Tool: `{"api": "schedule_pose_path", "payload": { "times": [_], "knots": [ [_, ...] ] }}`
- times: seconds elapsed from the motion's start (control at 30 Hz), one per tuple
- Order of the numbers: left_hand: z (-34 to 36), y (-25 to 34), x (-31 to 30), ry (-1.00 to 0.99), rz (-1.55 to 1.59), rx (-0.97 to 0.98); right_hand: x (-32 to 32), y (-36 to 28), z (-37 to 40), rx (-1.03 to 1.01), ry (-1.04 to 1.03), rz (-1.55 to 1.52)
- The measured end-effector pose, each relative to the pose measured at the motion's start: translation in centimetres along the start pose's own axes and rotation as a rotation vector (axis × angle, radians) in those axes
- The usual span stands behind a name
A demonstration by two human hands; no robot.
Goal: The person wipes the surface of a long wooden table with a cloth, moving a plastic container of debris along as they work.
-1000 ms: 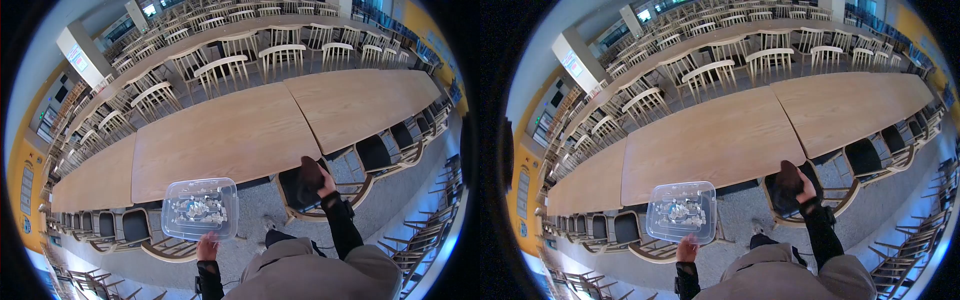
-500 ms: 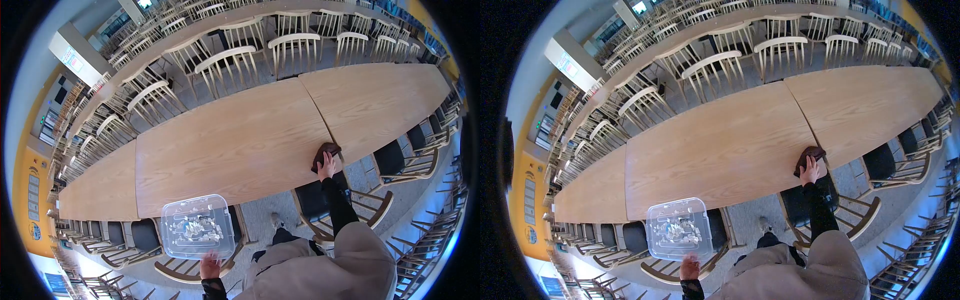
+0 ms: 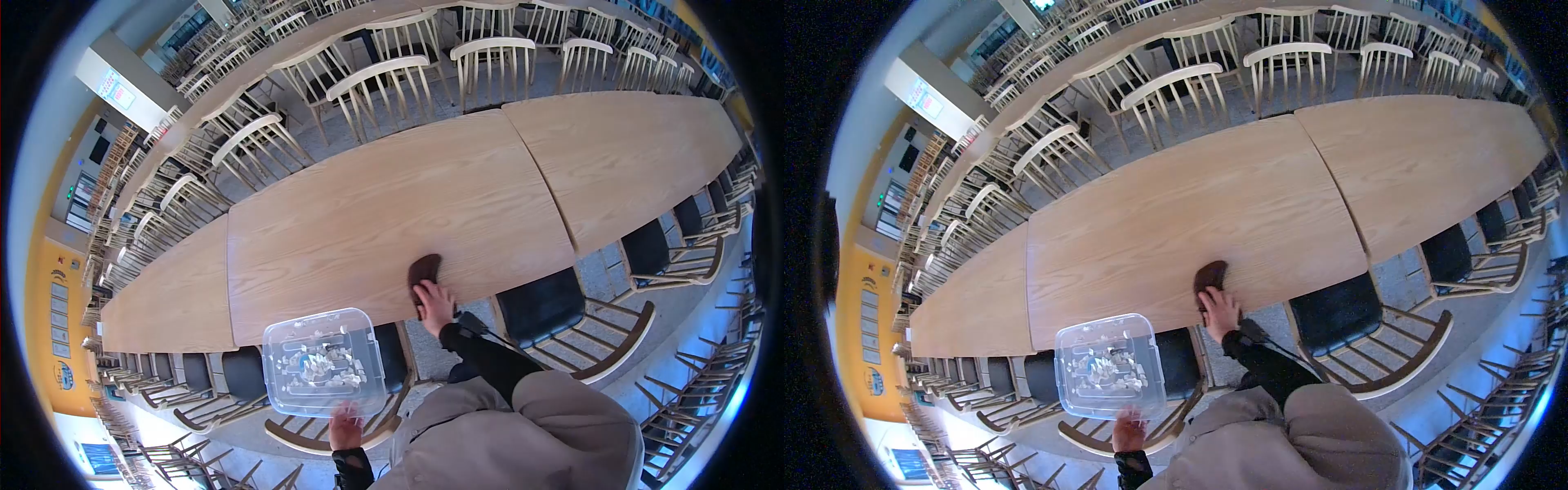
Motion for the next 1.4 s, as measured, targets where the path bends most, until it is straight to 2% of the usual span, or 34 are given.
{"api": "schedule_pose_path", "payload": {
  "times": [0.1,0.17,0.23,0.27,0.33,0.4,0.43,0.47,0.5,0.57,0.63,0.67,0.77,0.83,0.9,0.97,1.0,1.07,1.1,1.13,1.17,1.23,1.3,1.37,1.4],
  "knots": [
    [-0.3,0.4,-0.7,-0.013,0.025,-0.032,2.0,-2.8,-1.4,-0.034,-0.059,-0.066],
    [0.3,0.9,-0.3,-0.041,0.019,-0.014,2.7,-2.0,-2.2,-0.029,-0.002,-0.118],
    [0.7,1.5,0.2,-0.064,0.044,-0.003,5.3,1.4,-3.3,-0.052,0.079,-0.545],
    [0.7,1.6,-0.2,-0.045,0.041,-0.011,5.2,3.2,-3.8,-0.012,0.195,-0.623],
    [0.5,1.4,-1.5,-0.032,0.048,-0.029,0.7,5.7,-4.8,0.052,0.396,-0.662],
    [-0.6,1.0,-2.3,-0.121,0.027,-0.015,-4.7,9.4,-5.2,0.258,0.429,-0.678],
    [-0.7,0.7,-2.3,-0.131,0.042,-0.020,-7.0,11.4,-5.2,0.336,0.524,-0.711],
    [-0.7,0.7,-2.4,-0.087,0.043,-0.007,-8.3,14.4,-5.1,0.300,0.653,-0.675],
    [-0.7,0.7,-2.3,-0.041,0.043,0.008,-10.3,16.7,-4.7,0.242,0.733,-0.502],
    [-1.1,0.4,-2.7,-0.041,0.161,-0.022,-12.5,21.1,-2.9,0.357,0.679,-0.171],
    [-3.2,-0.2,-4.6,-0.004,0.172,-0.052,-12.5,24.6,-0.8,0.507,0.462,0.102],
    [-2.5,0.0,-3.3,-0.035,0.163,-0.013,-12.2,24.8,0.1,0.712,0.310,0.159],
    [-2.1,0.2,-1.5,0.077,0.165,0.026,-10.9,24.4,-1.7,0.847,0.327,0.302],
    [-2.3,0.0,-1.6,0.074,0.132,0.043,-10.5,23.1,-4.8,0.847,0.339,0.291],
    [-1.5,0.0,-1.3,0.071,0.092,0.065,-9.1,21.9,-8.7,0.769,0.300,0.349],
    [-0.7,0.3,0.5,0.004,0.230,0.048,-7.5,19.9,-12.5,0.668,0.255,0.366],
    [-0.8,0.3,0.5,0.015,0.229,0.047,-6.1,19.3,-14.1,0.553,0.270,0.374],
    [-0.6,0.1,1.0,-0.086,0.199,0.039,-4.3,16.0,-17.2,0.458,0.124,0.335],
    [-0.6,-0.1,1.0,-0.077,0.200,0.039,-2.9,14.6,-18.2,0.330,0.136,0.308],
    [-1.0,-0.2,0.4,0.036,0.191,0.086,-1.4,13.2,-19.1,0.192,0.134,0.317],
    [-1.2,-0.2,-0.3,0.148,0.180,0.135,-0.6,11.1,-19.5,0.120,0.074,0.223],
    [-1.8,-0.4,-1.2,0.137,0.163,0.139,1.5,7.2,-18.9,-0.056,-0.027,0.189],
    [-2.0,0.0,-0.3,0.103,0.147,0.141,3.5,3.9,-17.0,-0.196,-0.042,0.034],
    [-1.3,0.5,2.0,0.121,0.178,0.109,4.6,1.0,-14.9,-0.229,-0.108,0.023],
    [-1.7,0.3,1.6,0.108,0.178,0.111,5.0,0.7,-14.1,-0.221,-0.101,-0.085]
  ]
}}
Point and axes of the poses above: each hand's wrist, its own z-axis away from the middle knuckle, its own x-axis out of the palm, y = z × x, the point moved 6 cm from there along -z, towards the middle knuckle, and after that the axes turned 6 degrees about -x, right-handed, at the moved point
